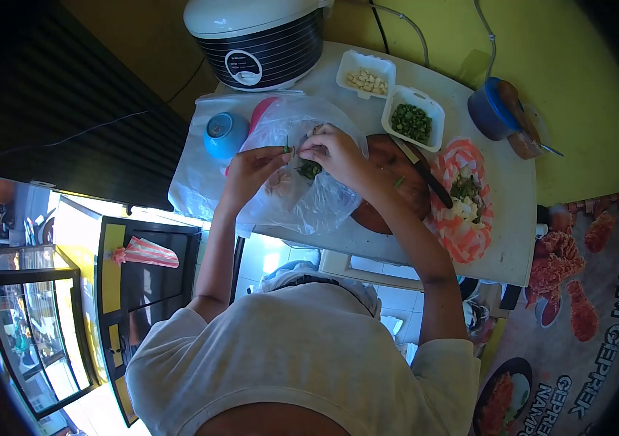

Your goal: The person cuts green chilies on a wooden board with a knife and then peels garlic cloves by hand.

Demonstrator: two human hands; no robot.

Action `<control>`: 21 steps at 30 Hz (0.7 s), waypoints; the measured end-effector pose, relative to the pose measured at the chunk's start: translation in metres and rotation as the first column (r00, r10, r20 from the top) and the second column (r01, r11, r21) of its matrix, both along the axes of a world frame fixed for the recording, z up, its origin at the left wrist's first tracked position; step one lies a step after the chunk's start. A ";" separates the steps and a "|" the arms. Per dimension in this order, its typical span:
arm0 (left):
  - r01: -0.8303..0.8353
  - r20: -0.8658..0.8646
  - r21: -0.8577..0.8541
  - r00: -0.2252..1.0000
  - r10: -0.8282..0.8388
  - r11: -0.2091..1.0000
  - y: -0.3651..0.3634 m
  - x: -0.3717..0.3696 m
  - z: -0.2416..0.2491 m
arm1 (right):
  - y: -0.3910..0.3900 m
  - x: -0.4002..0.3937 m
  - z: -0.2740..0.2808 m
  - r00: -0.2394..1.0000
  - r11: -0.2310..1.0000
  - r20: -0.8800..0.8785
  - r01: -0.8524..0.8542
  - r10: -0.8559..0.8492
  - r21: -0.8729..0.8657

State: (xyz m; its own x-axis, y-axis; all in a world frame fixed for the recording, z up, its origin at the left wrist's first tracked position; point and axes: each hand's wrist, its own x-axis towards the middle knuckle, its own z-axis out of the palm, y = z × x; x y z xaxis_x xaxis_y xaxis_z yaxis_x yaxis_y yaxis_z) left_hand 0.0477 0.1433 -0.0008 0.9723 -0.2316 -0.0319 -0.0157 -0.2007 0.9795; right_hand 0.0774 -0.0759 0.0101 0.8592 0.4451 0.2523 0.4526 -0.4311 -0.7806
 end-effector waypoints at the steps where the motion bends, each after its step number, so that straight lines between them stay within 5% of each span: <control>1: -0.052 0.084 -0.004 0.995 0.053 0.999 0.002 -0.001 0.001 | 0.000 0.000 -0.003 0.984 0.981 0.176 0.041 -0.007 -0.192; 2: -0.105 0.166 -0.012 0.981 0.105 0.994 0.004 -0.002 0.002 | -0.001 -0.003 -0.006 0.985 0.981 0.174 0.040 -0.006 -0.192; 5: -0.117 0.231 0.032 0.967 0.107 0.993 0.009 -0.004 0.009 | 0.004 -0.019 0.011 0.992 0.802 0.120 0.036 0.044 -0.596; 12: -0.049 0.218 0.119 0.976 0.022 0.992 0.011 -0.005 0.004 | 0.004 -0.014 0.012 0.989 0.793 0.146 0.059 0.038 -0.606; 21: -0.079 0.211 0.045 0.975 0.068 0.996 0.005 -0.009 0.006 | -0.025 -0.016 0.013 0.982 0.928 0.186 0.043 0.028 -0.370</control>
